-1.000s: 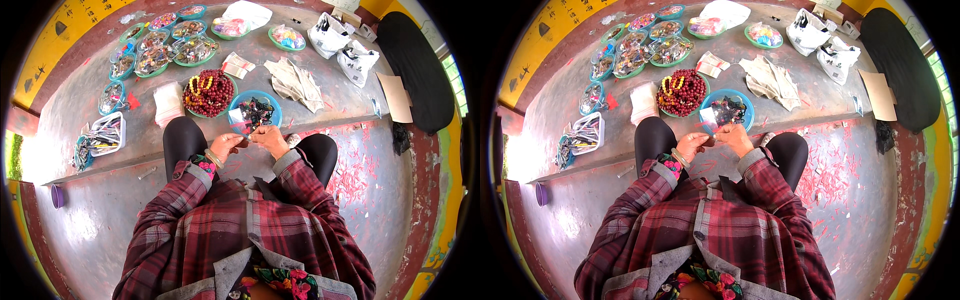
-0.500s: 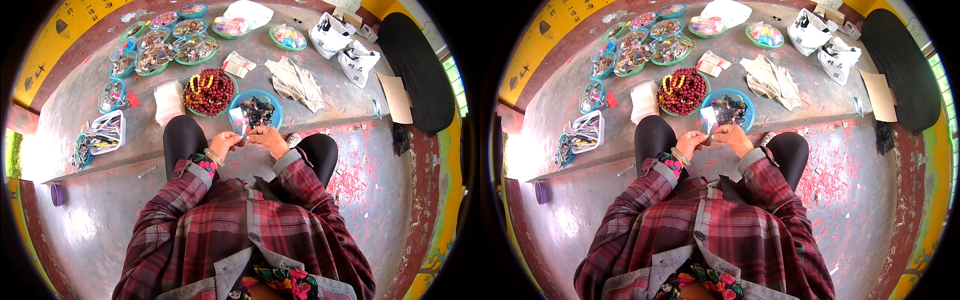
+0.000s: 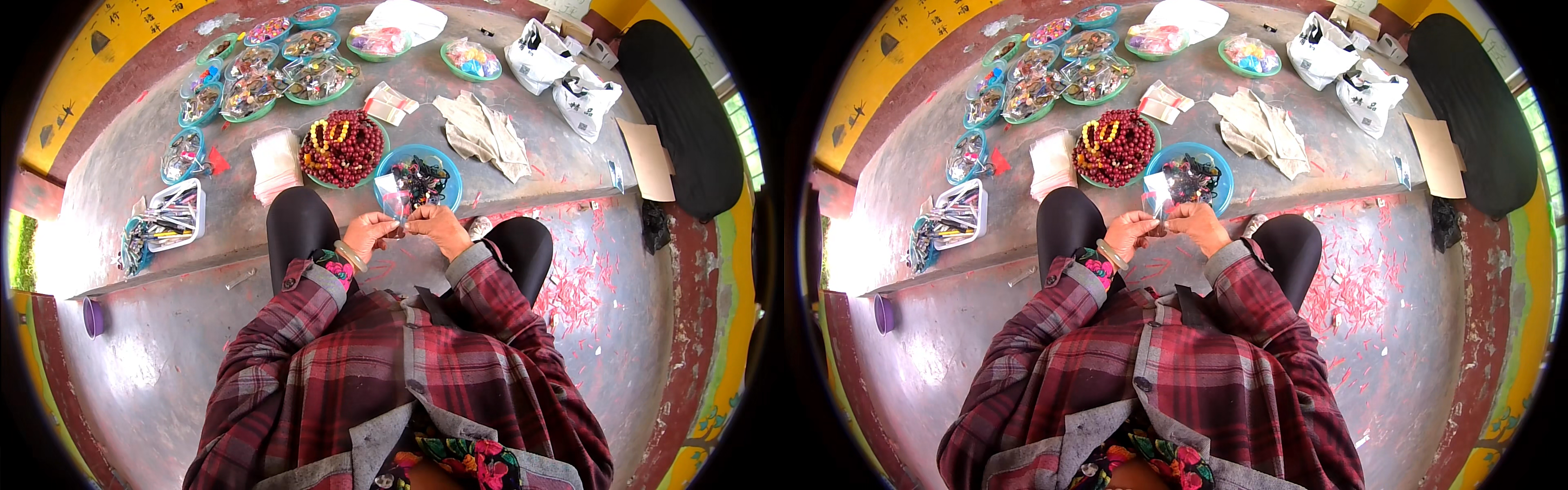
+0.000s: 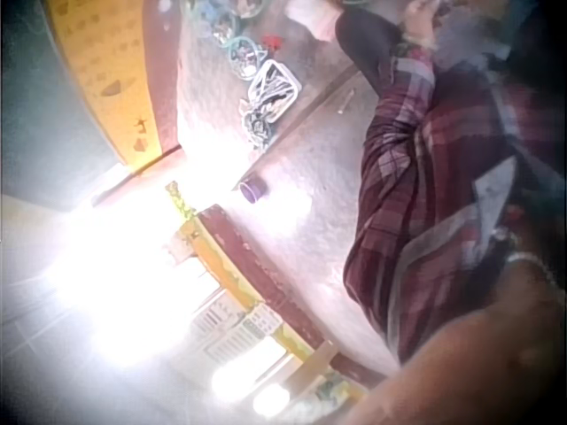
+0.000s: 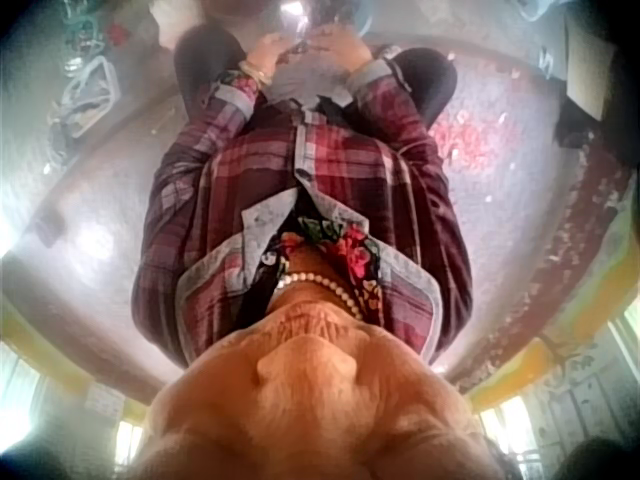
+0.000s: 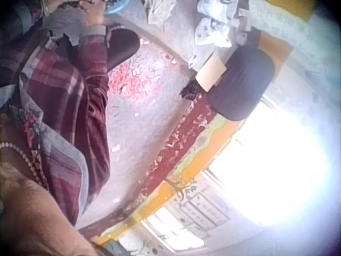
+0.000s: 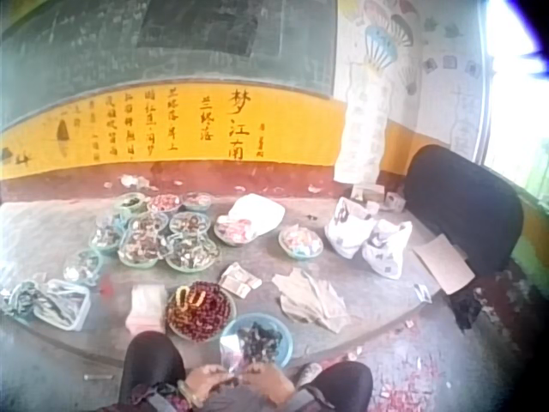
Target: The person sits on the floor and sorts small beads from a blue bowl into clear plastic bags. They handle the beads and bags by hand, placing the beads into the bags and arranging them on the floor.
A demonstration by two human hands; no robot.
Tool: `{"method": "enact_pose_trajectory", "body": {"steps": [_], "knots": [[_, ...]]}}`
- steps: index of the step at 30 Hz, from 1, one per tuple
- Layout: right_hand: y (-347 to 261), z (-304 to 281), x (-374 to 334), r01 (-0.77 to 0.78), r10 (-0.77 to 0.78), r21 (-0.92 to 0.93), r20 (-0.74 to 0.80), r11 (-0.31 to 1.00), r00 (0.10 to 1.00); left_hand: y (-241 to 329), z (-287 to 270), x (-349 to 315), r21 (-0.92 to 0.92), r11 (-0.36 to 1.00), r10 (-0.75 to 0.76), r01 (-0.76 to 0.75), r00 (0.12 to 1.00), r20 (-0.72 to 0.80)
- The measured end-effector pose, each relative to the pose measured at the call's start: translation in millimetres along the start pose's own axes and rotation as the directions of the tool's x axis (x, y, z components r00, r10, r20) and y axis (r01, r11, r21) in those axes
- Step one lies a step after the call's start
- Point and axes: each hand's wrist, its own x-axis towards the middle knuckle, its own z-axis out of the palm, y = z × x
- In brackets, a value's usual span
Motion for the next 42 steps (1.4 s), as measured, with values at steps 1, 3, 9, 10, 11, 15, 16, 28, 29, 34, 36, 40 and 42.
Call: {"method": "enact_pose_trajectory", "body": {"steps": [1,3,9,10,11,15,16,28,29,34,36,40,42], "knots": [[0,0,0,0.014,-0.014,-0.015,-0.004,1.000,1.000,-1,-1,1,-0.007,1.000,-0.009,0.009,1.000,0.007],[0,1,0,0.021,-0.021,-0.002,-0.021,1.000,1.000,0,0,0,-0.025,0.999,-0.023,0.024,1.000,0.018],[-5,3,-3,0.028,-0.030,-0.033,-0.053,0.999,0.998,1,1,-1,-0.077,0.996,-0.033,0.036,0.999,0.043],[-6,4,-3,0.032,-0.034,-0.046,-0.058,0.998,0.998,0,1,-1,-0.088,0.996,-0.030,0.034,0.999,0.044],[-7,5,-4,0.038,-0.042,-0.066,-0.061,0.997,0.997,0,1,-1,-0.098,0.995,-0.028,0.032,0.999,0.044],[-5,5,-3,0.080,-0.086,-0.108,-0.056,0.991,0.995,-4,-1,1,-0.155,0.987,-0.020,0.031,0.997,0.069],[-2,4,-2,0.096,-0.102,-0.108,-0.049,0.990,0.994,-6,-2,3,-0.175,0.984,-0.008,0.022,0.997,0.079],[-25,22,-13,0.425,-0.643,-0.727,-0.030,0.540,0.766,-9,0,7,0.109,0.994,0.042,-0.028,0.991,-0.129],[-24,24,-15,0.421,-0.631,-0.743,-0.002,0.519,0.775,-9,1,6,0.144,0.989,0.051,-0.033,0.990,-0.129],[-14,23,-14,0.291,-0.495,-0.784,-0.024,0.548,0.869,-16,-1,9,0.389,0.912,0.172,-0.130,0.982,-0.075],[-8,20,-12,0.271,-0.462,-0.789,-0.019,0.551,0.886,-18,-2,10,0.473,0.869,0.191,-0.144,0.980,-0.053],[-9,16,-10,0.158,-0.315,-0.747,-0.072,0.646,0.946,-18,1,8,0.586,0.793,0.216,-0.168,0.976,-0.013],[-8,14,-9,0.139,-0.276,-0.725,-0.072,0.675,0.958,-17,1,7,0.626,0.758,0.222,-0.182,0.975,0.013]]}}
